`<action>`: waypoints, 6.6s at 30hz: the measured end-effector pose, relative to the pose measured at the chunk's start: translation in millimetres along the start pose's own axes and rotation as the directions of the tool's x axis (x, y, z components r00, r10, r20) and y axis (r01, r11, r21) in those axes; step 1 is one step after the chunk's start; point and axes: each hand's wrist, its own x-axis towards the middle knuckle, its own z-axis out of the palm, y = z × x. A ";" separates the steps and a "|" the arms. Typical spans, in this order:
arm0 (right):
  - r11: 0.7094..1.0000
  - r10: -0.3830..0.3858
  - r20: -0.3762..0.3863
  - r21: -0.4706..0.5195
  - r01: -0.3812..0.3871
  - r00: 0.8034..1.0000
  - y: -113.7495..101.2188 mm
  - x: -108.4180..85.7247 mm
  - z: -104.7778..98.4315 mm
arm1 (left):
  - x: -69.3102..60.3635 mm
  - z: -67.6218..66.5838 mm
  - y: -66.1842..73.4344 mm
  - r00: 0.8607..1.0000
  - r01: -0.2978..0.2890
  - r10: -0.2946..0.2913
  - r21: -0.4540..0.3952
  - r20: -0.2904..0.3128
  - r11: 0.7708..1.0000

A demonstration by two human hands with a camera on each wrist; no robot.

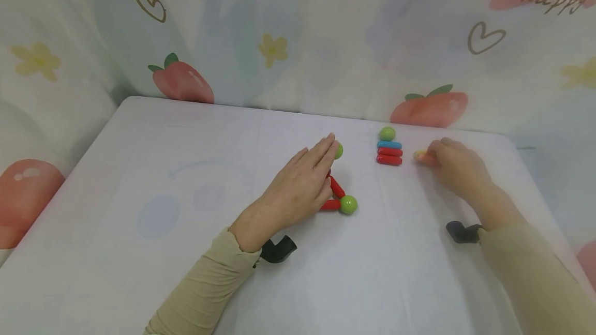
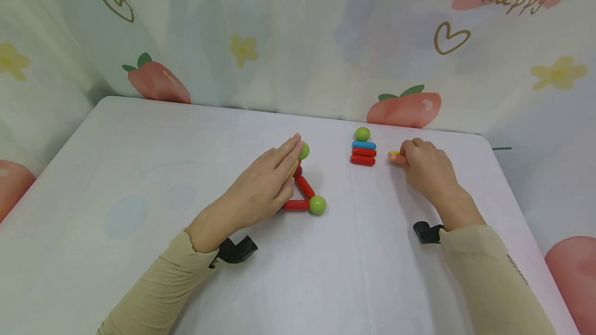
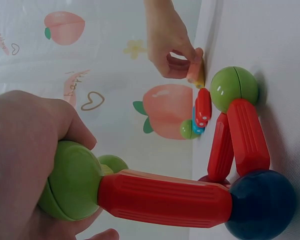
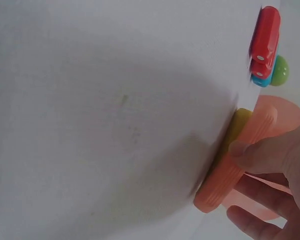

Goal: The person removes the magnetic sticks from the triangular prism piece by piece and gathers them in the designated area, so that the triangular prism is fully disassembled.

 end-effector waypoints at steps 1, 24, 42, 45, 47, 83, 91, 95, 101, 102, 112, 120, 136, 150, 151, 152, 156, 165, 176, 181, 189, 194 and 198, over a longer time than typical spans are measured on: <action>1.000 0.004 0.003 0.004 -0.004 1.000 0.5 0.4 -0.1 | -0.1 0.0 0.1 1.000 0.000 0.000 -0.001 0.000 1.000; 0.967 -0.037 -0.222 0.237 0.091 0.974 -34.2 -22.1 -3.2 | -0.9 -0.8 0.0 1.000 0.009 -0.009 -0.012 0.016 1.000; 0.901 -0.153 -0.407 0.317 0.296 0.901 -83.2 -43.7 19.6 | 1.5 -1.7 -0.2 1.000 -0.001 0.001 -0.002 0.023 1.000; 0.890 -0.207 -0.371 0.312 0.332 0.905 -95.9 -44.5 19.5 | 1.8 -3.9 0.0 1.000 0.002 -0.002 -0.004 0.029 1.000; 0.876 -0.255 -0.358 0.306 0.372 0.898 -106.2 -45.5 21.0 | 0.8 -4.8 -0.2 0.999 0.005 -0.005 -0.009 0.032 1.000; 0.899 -0.333 -0.200 0.227 0.375 0.921 -132.6 -51.2 32.4 | -4.1 -22.1 -6.0 0.997 0.079 -0.078 -0.039 0.020 0.996; 0.841 -0.347 -0.391 0.272 0.467 0.852 -141.0 -63.3 11.6 | -3.8 -19.4 -11.8 0.995 0.011 -0.017 -0.053 -0.103 0.999; 0.788 -0.400 -0.444 0.281 0.548 0.802 -156.7 -74.2 4.9 | -4.0 -12.9 -15.3 0.993 -0.020 0.001 -0.159 -0.119 0.987; 0.759 -0.470 -0.443 0.240 0.606 0.764 -173.9 -85.0 5.8 | -2.9 -5.3 -19.7 0.992 -0.048 0.018 -0.238 -0.126 0.970; 0.765 -0.471 -0.441 0.226 0.603 0.763 -175.2 -85.5 6.4 | -2.6 -4.9 -20.3 0.992 -0.050 0.019 -0.242 -0.129 0.969; 0.792 -0.470 -0.392 0.208 0.574 0.791 -170.1 -87.2 2.3 | -2.7 -8.8 -26.9 0.991 -0.040 0.003 -0.266 -0.135 0.963; 0.849 -0.404 -0.331 0.213 0.484 0.853 -154.2 -87.1 -6.7 | -3.7 -13.4 -31.0 1.000 -0.015 0.008 -0.332 -0.023 0.943; 0.854 -0.376 -0.392 0.206 0.479 0.839 -141.1 -81.5 -10.0 | -5.6 -14.7 -23.8 0.996 -0.079 0.084 -0.278 0.005 0.957; 0.838 -0.376 -0.395 0.241 0.489 0.839 -139.8 -77.0 -7.9 | -0.9 -2.0 -15.2 1.000 0.019 -0.020 -0.236 -0.004 0.972; 0.836 -0.376 -0.399 0.243 0.492 0.836 -139.6 -76.5 -7.5 | -0.7 -1.0 -14.7 1.000 0.020 -0.022 -0.234 -0.008 0.972; 0.835 -0.376 -0.401 0.245 0.493 0.836 -139.3 -76.2 -7.1 | -0.7 0.0 -14.1 1.000 0.016 -0.020 -0.236 -0.012 0.972; 0.831 -0.374 -0.404 0.253 0.495 0.835 -138.3 -75.6 -6.0 | -0.1 4.5 -11.9 0.997 -0.061 0.049 -0.234 -0.056 0.970; 0.831 -0.350 -0.397 0.287 0.477 0.848 -138.8 -74.8 -6.8 | -0.6 8.6 -11.0 0.982 -0.155 0.136 -0.152 -0.128 0.976; 0.840 -0.288 -0.389 0.337 0.426 0.875 -140.3 -73.0 -3.6 | 1.3 9.8 -10.1 0.985 -0.150 0.138 -0.109 -0.104 0.983; 0.844 -0.273 -0.419 0.328 0.425 0.866 -141.1 -72.3 -1.7 | 1.8 10.4 -9.7 0.980 -0.166 0.156 -0.079 -0.123 0.983; 0.847 -0.239 -0.458 0.334 0.414 0.856 -142.9 -69.6 2.1 | 1.5 10.6 -9.3 0.978 -0.169 0.159 -0.063 -0.132 0.984; 0.874 -0.192 -0.486 0.311 0.374 0.853 -139.2 -68.7 0.6 | 1.2 10.4 -8.6 0.981 -0.152 0.138 -0.093 -0.139 0.984; 0.874 -0.160 -0.507 0.326 0.361 0.847 -134.7 -68.7 -1.1 | 0.6 10.6 -8.9 0.982 -0.146 0.131 -0.105 -0.139 0.984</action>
